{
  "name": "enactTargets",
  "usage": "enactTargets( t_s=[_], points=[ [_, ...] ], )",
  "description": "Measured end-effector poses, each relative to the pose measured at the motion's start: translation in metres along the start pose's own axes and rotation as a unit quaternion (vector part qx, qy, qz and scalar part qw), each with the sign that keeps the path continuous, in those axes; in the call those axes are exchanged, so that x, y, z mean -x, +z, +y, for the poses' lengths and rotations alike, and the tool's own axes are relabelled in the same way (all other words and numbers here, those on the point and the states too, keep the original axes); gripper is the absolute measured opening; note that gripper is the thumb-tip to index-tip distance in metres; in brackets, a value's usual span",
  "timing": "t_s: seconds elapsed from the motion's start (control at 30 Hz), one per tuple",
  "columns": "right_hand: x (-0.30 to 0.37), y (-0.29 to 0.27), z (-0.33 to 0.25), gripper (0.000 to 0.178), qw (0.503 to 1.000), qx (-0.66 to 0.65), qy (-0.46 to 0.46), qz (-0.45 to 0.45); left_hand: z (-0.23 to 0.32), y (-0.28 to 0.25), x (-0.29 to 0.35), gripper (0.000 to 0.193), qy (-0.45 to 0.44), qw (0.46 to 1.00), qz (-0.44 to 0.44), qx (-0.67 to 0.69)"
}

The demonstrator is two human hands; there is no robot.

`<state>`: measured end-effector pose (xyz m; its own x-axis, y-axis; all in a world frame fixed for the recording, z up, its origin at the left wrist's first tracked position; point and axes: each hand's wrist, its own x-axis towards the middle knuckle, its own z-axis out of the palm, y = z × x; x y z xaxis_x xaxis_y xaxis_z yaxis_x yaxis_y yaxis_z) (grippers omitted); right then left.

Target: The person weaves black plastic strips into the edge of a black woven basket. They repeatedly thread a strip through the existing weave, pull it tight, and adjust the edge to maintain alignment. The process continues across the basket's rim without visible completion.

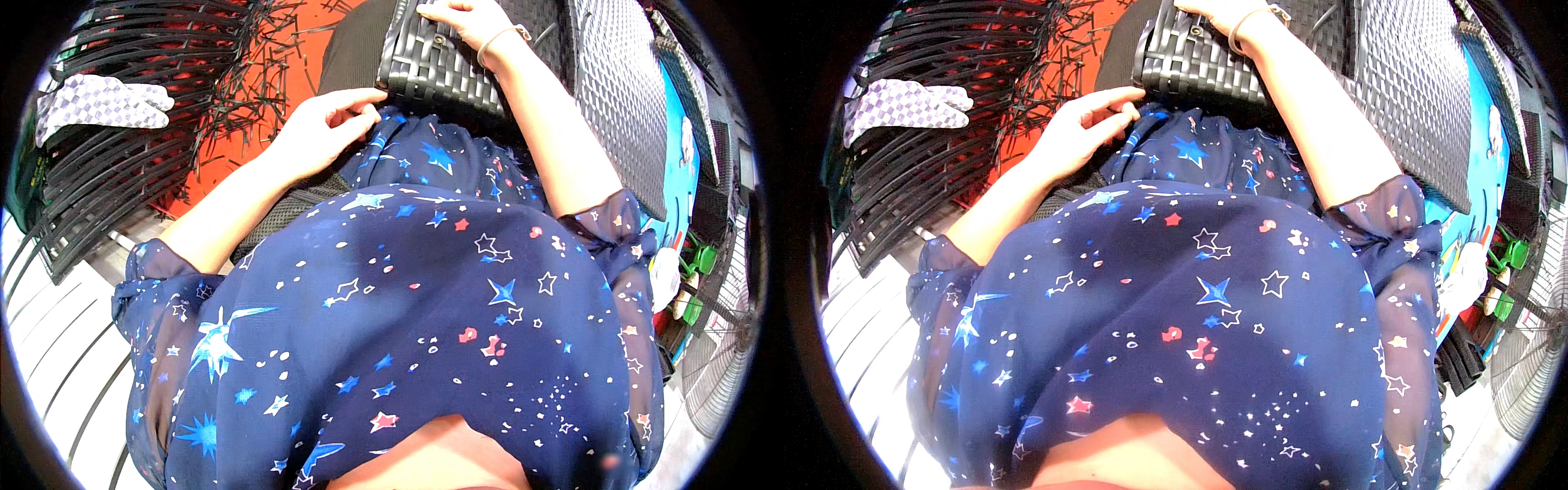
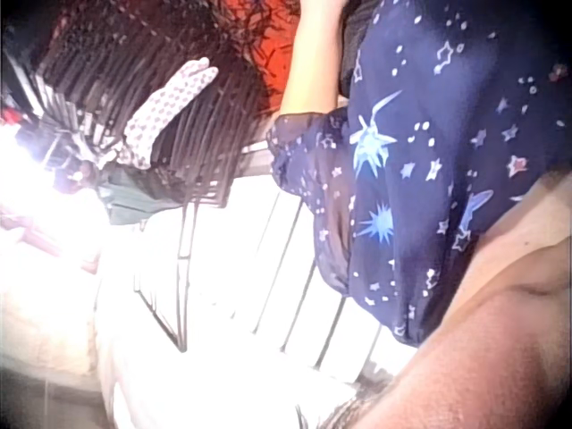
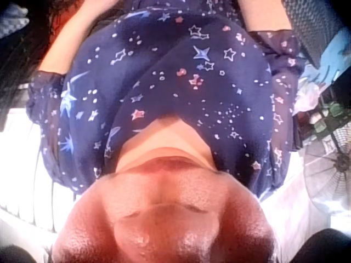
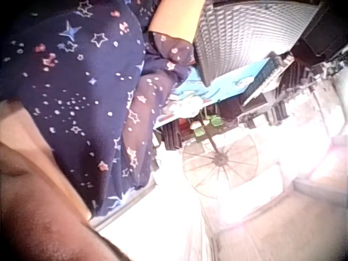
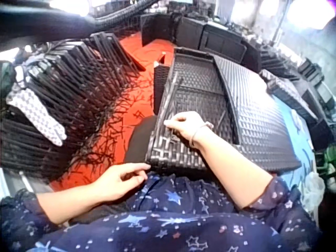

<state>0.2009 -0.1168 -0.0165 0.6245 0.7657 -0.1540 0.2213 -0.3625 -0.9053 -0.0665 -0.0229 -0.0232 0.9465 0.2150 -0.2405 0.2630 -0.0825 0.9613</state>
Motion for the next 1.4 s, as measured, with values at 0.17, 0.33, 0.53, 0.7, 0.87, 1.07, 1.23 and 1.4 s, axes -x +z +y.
enactTargets(
  t_s=[0.17,0.33,0.53,0.7,0.87,1.07,1.23,1.4],
  points=[
    [0.005,-0.001,-0.008,0.025,1.0,-0.004,0.016,-0.005,-0.002,0.004,0.007,0.043,0.008,0.999,0.004,0.031],
    [0.002,-0.001,-0.004,0.024,1.0,-0.007,-0.002,-0.005,0.004,0.004,0.005,0.035,-0.02,1.0,0.009,0.01],
    [0.004,-0.001,-0.007,0.023,1.0,-0.009,0.0,-0.009,0.002,0.006,0.004,0.03,0.021,0.998,0.012,0.06],
    [0.001,0.0,0.0,0.023,0.999,-0.03,-0.012,-0.017,0.005,0.005,0.002,0.021,0.036,0.999,-0.028,0.005],
    [-0.006,-0.01,0.012,0.029,0.998,0.042,-0.045,-0.021,0.023,0.0,0.005,0.02,0.035,0.995,-0.064,0.069],
    [-0.014,-0.012,0.026,0.027,0.998,0.03,-0.046,-0.017,0.062,-0.003,0.014,0.031,-0.08,0.988,0.007,0.128],
    [-0.014,0.004,0.023,0.022,0.999,0.025,-0.041,-0.006,0.068,0.003,0.035,0.031,-0.169,0.972,0.036,0.158],
    [-0.014,0.01,0.022,0.026,0.999,0.017,-0.037,0.008,0.083,0.0,0.043,0.031,-0.17,0.96,0.055,0.216]
  ],
)
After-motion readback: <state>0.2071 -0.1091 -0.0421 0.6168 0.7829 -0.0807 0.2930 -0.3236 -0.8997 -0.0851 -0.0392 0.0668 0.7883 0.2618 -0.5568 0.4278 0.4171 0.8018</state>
